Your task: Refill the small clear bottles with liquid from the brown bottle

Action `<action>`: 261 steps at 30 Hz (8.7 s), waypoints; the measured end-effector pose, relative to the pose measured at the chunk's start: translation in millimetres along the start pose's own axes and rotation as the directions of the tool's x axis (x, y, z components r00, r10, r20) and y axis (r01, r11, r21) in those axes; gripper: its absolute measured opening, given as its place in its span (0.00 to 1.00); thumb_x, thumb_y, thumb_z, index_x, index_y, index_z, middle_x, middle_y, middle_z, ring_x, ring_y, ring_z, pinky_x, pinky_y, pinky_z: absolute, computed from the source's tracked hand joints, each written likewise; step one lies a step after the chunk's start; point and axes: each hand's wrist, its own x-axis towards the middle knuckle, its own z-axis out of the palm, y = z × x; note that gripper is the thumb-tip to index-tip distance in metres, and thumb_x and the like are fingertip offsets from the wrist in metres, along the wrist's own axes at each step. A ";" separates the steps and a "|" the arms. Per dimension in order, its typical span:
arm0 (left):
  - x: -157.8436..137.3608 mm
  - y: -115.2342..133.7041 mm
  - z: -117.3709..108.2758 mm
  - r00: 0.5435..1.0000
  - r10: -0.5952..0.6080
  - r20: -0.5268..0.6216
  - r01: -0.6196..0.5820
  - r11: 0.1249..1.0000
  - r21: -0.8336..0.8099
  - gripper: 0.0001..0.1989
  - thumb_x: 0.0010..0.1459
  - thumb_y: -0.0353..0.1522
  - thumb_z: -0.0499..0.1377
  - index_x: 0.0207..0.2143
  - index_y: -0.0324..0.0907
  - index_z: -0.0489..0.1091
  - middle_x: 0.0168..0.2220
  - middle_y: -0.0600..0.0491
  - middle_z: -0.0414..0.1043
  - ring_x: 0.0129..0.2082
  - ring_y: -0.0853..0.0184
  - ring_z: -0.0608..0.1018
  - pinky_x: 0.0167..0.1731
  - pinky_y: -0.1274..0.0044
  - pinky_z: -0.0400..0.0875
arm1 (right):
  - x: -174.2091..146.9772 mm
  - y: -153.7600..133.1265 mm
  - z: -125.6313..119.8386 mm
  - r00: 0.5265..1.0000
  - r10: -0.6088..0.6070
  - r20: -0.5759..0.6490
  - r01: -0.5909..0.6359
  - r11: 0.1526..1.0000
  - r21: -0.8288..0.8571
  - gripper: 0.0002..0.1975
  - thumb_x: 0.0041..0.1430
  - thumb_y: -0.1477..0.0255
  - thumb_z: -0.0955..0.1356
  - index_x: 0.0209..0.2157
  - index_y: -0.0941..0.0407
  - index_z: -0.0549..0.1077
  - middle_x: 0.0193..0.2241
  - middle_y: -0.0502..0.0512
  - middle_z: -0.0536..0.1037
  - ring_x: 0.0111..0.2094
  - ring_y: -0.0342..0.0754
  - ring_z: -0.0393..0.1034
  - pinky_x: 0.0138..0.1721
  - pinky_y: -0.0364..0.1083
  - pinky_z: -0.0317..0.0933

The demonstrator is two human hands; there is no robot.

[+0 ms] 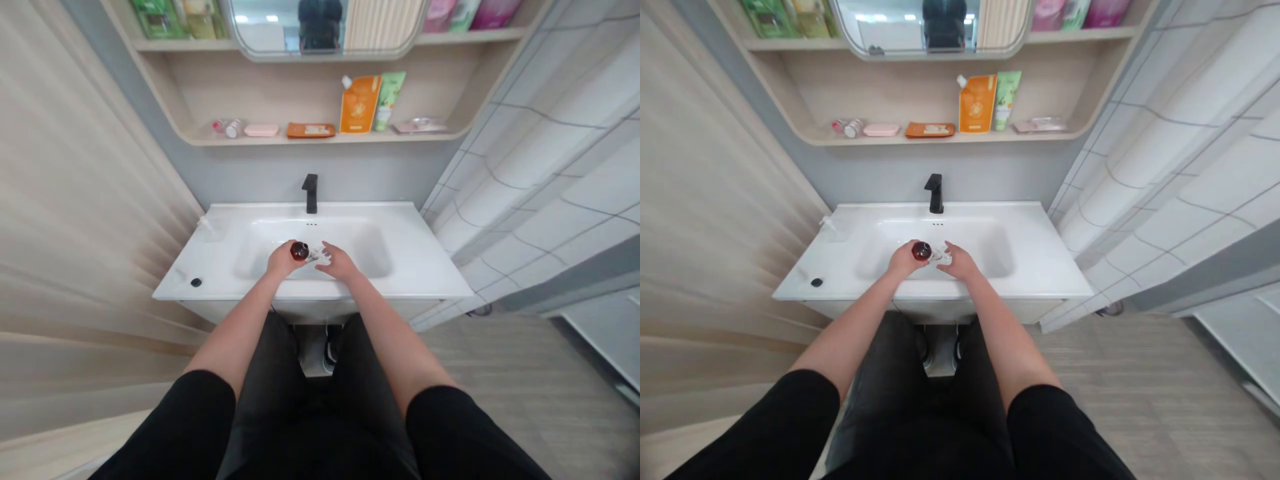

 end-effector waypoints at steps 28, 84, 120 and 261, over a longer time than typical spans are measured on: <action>-6.2 8.6 1.8 0.993 0.118 -0.014 -0.109 0.948 0.299 0.33 0.62 0.38 0.73 0.68 0.44 0.73 0.63 0.38 0.79 0.63 0.45 0.78 0.65 0.61 0.65 | -4.3 -5.2 -1.3 1.000 -0.015 0.004 0.015 0.997 -0.071 0.48 0.55 0.65 0.83 0.74 0.54 0.69 0.57 0.65 0.83 0.54 0.64 0.81 0.63 0.62 0.73; -11.3 2.5 4.2 0.927 0.328 -0.179 -0.256 0.906 0.336 0.25 0.72 0.31 0.59 0.69 0.46 0.74 0.66 0.39 0.78 0.68 0.48 0.75 0.69 0.54 0.61 | -17.6 -31.7 -7.0 0.998 0.013 0.067 0.007 0.958 -0.286 0.44 0.67 0.59 0.79 0.75 0.60 0.63 0.62 0.73 0.80 0.61 0.64 0.80 0.65 0.59 0.71; -13.3 6.5 0.4 0.928 0.331 -0.171 -0.261 0.904 0.338 0.25 0.73 0.30 0.56 0.68 0.47 0.75 0.66 0.40 0.78 0.69 0.49 0.74 0.72 0.54 0.58 | -16.8 -29.3 -5.8 0.998 0.012 0.065 0.007 0.960 -0.281 0.44 0.65 0.59 0.80 0.75 0.59 0.64 0.62 0.71 0.81 0.61 0.64 0.80 0.66 0.59 0.70; -17.1 6.9 -1.9 0.898 0.398 -0.186 -0.318 0.882 0.349 0.26 0.72 0.28 0.53 0.68 0.48 0.74 0.67 0.41 0.77 0.74 0.47 0.70 0.77 0.50 0.52 | -18.6 -36.9 -9.0 0.997 0.016 0.078 0.012 0.939 -0.343 0.41 0.66 0.56 0.80 0.71 0.59 0.68 0.62 0.72 0.81 0.60 0.63 0.81 0.63 0.55 0.71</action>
